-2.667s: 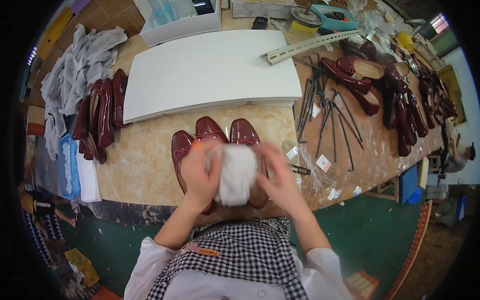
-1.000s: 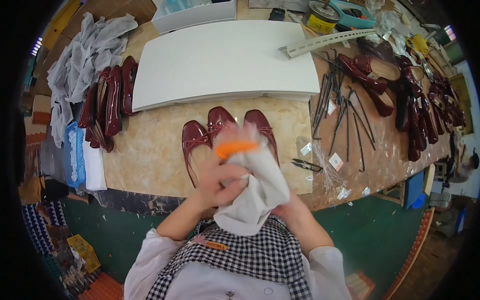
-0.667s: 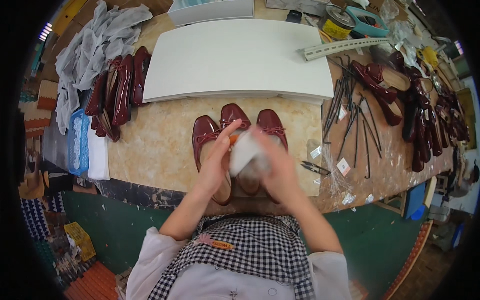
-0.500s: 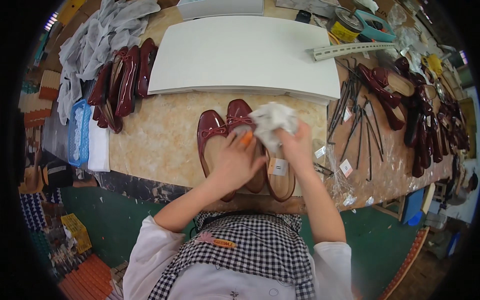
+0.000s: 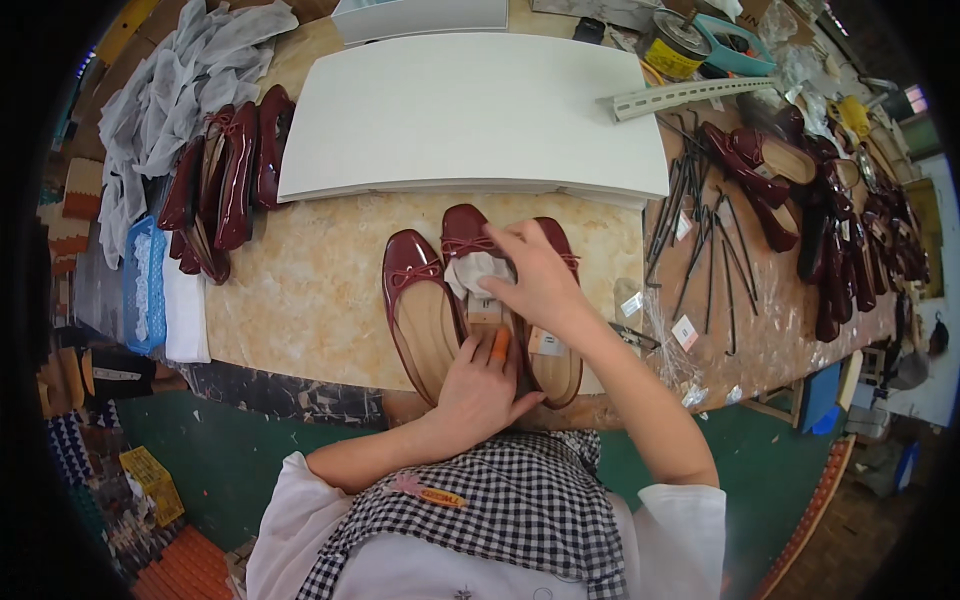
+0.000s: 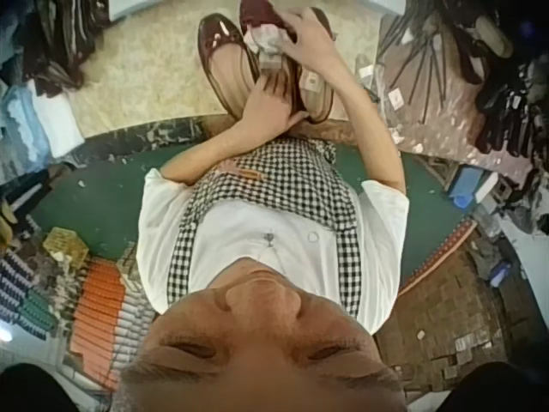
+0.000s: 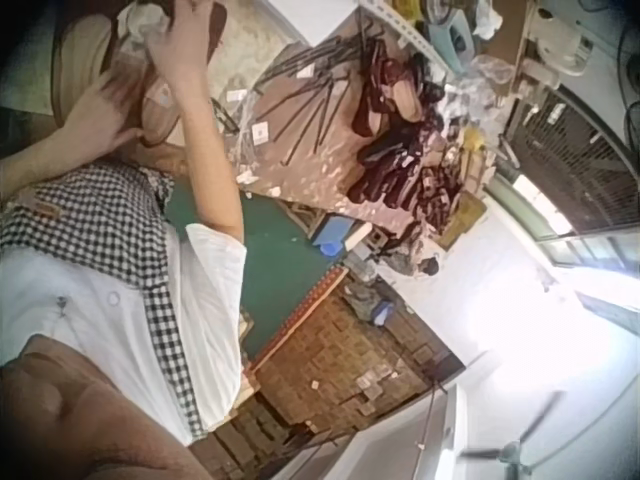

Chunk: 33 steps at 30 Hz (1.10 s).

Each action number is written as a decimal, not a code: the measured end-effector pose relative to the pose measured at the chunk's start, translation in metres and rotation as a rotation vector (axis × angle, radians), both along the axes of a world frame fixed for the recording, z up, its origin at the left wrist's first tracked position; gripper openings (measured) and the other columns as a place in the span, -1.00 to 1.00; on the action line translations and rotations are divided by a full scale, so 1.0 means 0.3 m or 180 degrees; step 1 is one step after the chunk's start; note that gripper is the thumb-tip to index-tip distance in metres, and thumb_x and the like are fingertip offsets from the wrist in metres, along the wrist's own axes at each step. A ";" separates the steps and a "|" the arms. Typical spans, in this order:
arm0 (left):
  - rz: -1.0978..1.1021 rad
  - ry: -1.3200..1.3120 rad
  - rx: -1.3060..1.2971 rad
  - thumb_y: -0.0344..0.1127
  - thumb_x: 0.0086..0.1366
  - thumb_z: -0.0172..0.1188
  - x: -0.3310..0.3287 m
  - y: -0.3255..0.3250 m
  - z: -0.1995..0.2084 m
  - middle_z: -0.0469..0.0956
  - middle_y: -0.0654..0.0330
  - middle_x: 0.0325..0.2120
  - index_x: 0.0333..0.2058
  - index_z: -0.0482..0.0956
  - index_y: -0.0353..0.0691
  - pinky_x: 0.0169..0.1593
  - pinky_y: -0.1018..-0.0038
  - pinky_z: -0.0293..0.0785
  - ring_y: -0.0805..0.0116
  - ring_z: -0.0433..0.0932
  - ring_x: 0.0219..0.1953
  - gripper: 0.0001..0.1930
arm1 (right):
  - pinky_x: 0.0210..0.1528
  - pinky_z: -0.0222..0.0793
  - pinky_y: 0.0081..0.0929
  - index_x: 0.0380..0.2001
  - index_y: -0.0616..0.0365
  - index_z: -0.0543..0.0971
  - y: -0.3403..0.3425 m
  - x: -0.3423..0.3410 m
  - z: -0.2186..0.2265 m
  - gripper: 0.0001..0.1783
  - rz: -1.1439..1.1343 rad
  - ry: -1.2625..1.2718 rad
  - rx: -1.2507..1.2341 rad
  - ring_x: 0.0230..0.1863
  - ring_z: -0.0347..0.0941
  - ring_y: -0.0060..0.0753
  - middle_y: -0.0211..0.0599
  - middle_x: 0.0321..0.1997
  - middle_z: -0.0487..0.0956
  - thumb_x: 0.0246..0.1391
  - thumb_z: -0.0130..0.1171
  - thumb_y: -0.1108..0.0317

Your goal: The person wipes the exterior of maroon patent leather flats with a white cloth and inserts metal shoe trees into the interior. The person handles the shoes one at a time, repeating the wiping and insertion process for multiple pairs on a cluttered workbench.

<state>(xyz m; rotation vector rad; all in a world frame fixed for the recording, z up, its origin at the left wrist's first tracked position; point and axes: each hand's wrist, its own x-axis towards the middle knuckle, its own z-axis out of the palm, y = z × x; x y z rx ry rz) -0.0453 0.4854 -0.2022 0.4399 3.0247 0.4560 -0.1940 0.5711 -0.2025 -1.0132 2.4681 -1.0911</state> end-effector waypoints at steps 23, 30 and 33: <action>0.0145 0.1445 0.0750 -0.25 0.10 0.20 -0.598 -0.232 0.197 0.49 0.06 -0.41 -0.32 0.58 -0.15 -0.23 0.21 0.44 0.06 0.50 -0.27 -0.82 | 0.13 0.35 -0.29 0.34 0.03 0.15 0.256 0.145 0.104 -0.29 -0.1395 -0.1676 -0.2072 0.18 0.34 -0.23 -0.13 0.27 0.29 0.12 0.12 0.46; -0.0529 0.1644 0.1897 -0.29 0.01 0.27 -0.234 -0.143 0.351 0.54 0.12 -0.23 -0.45 0.58 -0.15 -0.14 0.30 0.48 0.18 0.53 -0.13 -0.88 | 0.13 0.39 -0.36 0.22 0.14 0.28 0.221 0.218 0.151 -0.46 -0.1159 -0.4916 -0.3434 0.10 0.44 -0.26 -0.19 0.13 0.45 0.20 0.08 0.26; -0.0286 0.1603 0.2393 -0.37 0.03 0.27 -0.120 -0.162 0.247 0.57 0.12 -0.28 -0.37 0.60 -0.16 -0.25 0.36 0.51 0.19 0.59 -0.27 -0.86 | 0.21 0.30 -0.38 0.19 0.17 0.32 0.162 0.183 0.265 -0.49 -0.0343 -0.4056 -0.1143 0.19 0.36 -0.27 -0.17 0.20 0.39 0.18 0.09 0.35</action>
